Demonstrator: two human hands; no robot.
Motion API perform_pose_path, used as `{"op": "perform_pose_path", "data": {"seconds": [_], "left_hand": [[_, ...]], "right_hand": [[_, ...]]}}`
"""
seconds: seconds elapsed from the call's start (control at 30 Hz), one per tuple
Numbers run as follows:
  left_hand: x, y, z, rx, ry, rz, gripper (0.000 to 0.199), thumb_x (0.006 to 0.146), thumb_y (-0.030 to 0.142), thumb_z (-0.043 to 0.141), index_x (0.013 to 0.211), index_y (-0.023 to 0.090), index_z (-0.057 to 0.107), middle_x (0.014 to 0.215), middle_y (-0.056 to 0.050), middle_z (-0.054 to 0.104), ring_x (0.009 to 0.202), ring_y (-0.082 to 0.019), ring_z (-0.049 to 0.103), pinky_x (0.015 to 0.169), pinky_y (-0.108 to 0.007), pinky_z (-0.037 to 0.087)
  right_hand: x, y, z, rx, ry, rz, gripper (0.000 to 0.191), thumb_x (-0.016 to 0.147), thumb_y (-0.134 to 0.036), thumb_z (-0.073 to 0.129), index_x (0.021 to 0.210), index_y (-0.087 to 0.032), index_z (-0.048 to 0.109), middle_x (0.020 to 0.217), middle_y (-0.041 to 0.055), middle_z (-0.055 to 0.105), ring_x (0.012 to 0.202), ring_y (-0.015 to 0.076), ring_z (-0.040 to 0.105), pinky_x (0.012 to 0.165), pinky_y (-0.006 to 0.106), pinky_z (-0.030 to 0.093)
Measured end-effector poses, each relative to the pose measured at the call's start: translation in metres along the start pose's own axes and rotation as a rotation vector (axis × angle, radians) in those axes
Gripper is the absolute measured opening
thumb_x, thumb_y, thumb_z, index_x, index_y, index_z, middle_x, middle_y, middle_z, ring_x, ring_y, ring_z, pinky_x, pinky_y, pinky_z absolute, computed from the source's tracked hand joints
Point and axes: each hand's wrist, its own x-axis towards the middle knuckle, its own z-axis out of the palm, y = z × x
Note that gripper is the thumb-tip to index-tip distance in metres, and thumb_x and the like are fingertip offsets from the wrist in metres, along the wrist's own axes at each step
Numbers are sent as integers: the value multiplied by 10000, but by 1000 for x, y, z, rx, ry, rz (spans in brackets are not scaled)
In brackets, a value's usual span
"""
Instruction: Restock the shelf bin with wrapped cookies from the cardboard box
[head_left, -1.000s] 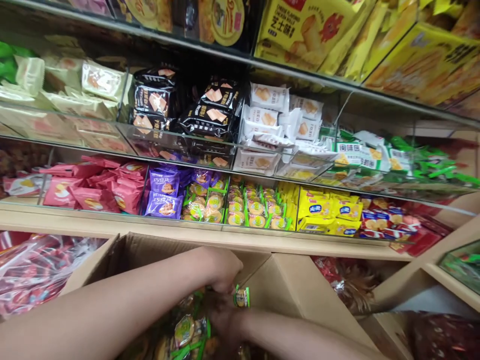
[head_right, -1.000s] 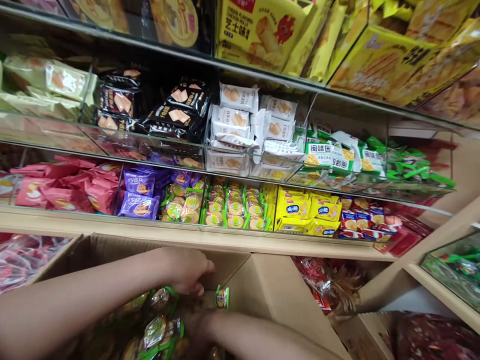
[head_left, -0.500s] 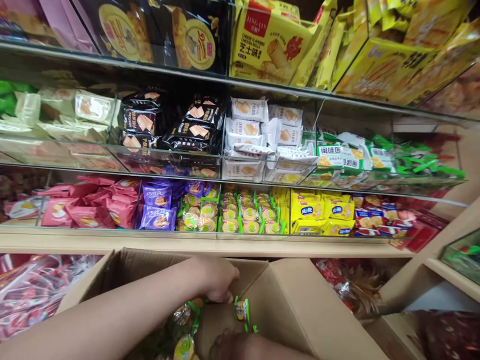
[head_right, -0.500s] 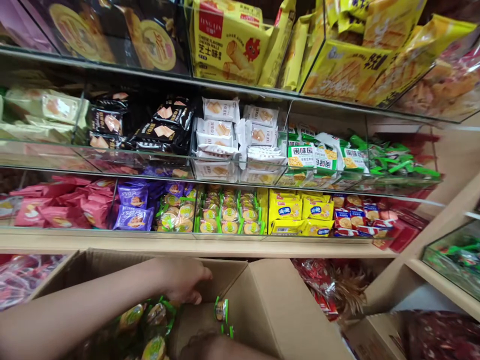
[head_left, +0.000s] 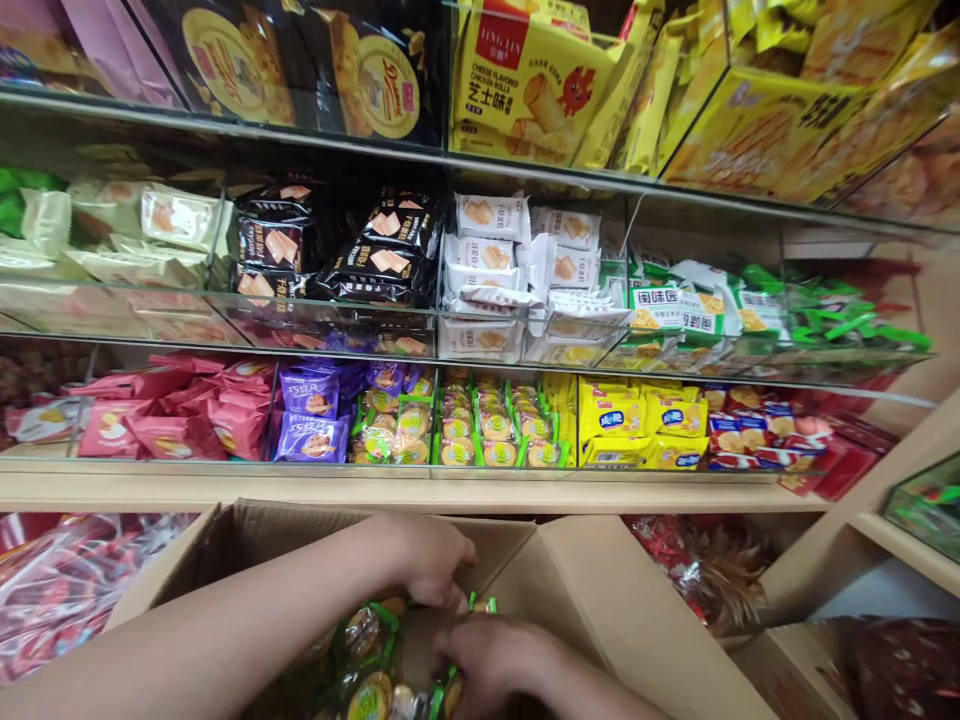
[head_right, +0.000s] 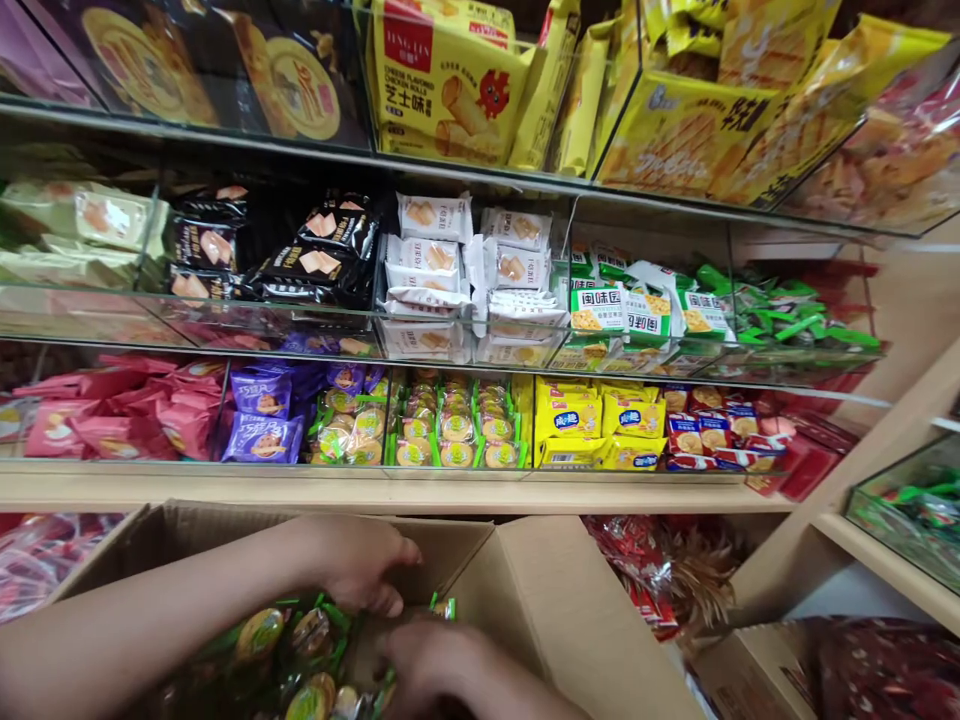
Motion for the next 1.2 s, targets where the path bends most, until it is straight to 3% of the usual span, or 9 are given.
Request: {"op": "perform_pose_path", "data": {"seconds": [0.1,0.17,0.33,0.43,0.57,0.7,0.83,1.03,1.2], "left_hand": [[-2,-5,-8,-90,-46,64,598,700,533,488,1209,221,484,1144,-117,590,988,-294,560,793,-367,419],[-5,-7,-15,-249,-84,128,596,745,564,421,1250,246,424,1190,-85,561,1005,-242,552,765,-304,436],[-7,-9,-23,-679,-40,202,866,675,522,576,1366,238,137,1388,-107,311,1159,-245,426,817,-296,435],[-2,-6,-19,-687,134,241,947,565,364,720,1349,216,208,1375,-90,340,1212,-217,360,979,-311,302],[5,-1,-16,-759,237,275,801,566,258,715,1278,205,351,1317,-77,419,1136,-205,443,938,-298,348],[7,1,-22,-810,308,222,782,590,274,698,1283,208,342,1329,-96,392,930,-193,561,785,-300,439],[8,1,-29,-897,373,221,721,622,277,687,1259,172,367,1192,-103,519,838,-171,573,748,-314,447],[4,-2,-35,-1262,328,244,611,694,219,645,1234,253,361,1209,-75,478,927,-200,574,788,-375,469],[5,-1,-34,-1282,307,189,500,681,248,664,1139,219,465,1131,-50,504,866,-177,591,808,-386,481]], "right_hand": [[18,-2,-26,24,-85,106,257,420,-301,718,649,-219,635,595,-40,533,543,129,470,504,229,373],[20,-10,-43,312,-43,68,216,528,-315,670,710,-202,640,681,-24,566,634,137,508,586,237,397],[10,-31,-57,947,357,13,258,611,-375,676,746,-167,605,728,-6,596,666,122,538,638,235,415],[11,-35,-53,992,552,-42,301,695,-458,609,770,-167,587,737,17,607,697,144,562,660,258,433],[11,-31,-55,962,652,-123,402,746,-559,491,781,-168,578,779,43,613,740,175,580,695,301,448],[7,-25,-62,929,601,-267,459,645,-379,687,1039,-222,513,1081,54,549,1021,208,508,877,335,397],[5,-24,-67,1037,620,-351,633,579,-226,734,1126,-278,420,1190,39,463,1081,202,472,897,342,397],[6,-24,-71,1064,750,-334,339,627,-187,700,909,-232,518,926,-5,580,847,133,556,719,252,459],[8,-19,-71,1069,799,-290,272,647,-217,692,877,-211,547,846,-12,608,737,106,557,633,222,458]]}}
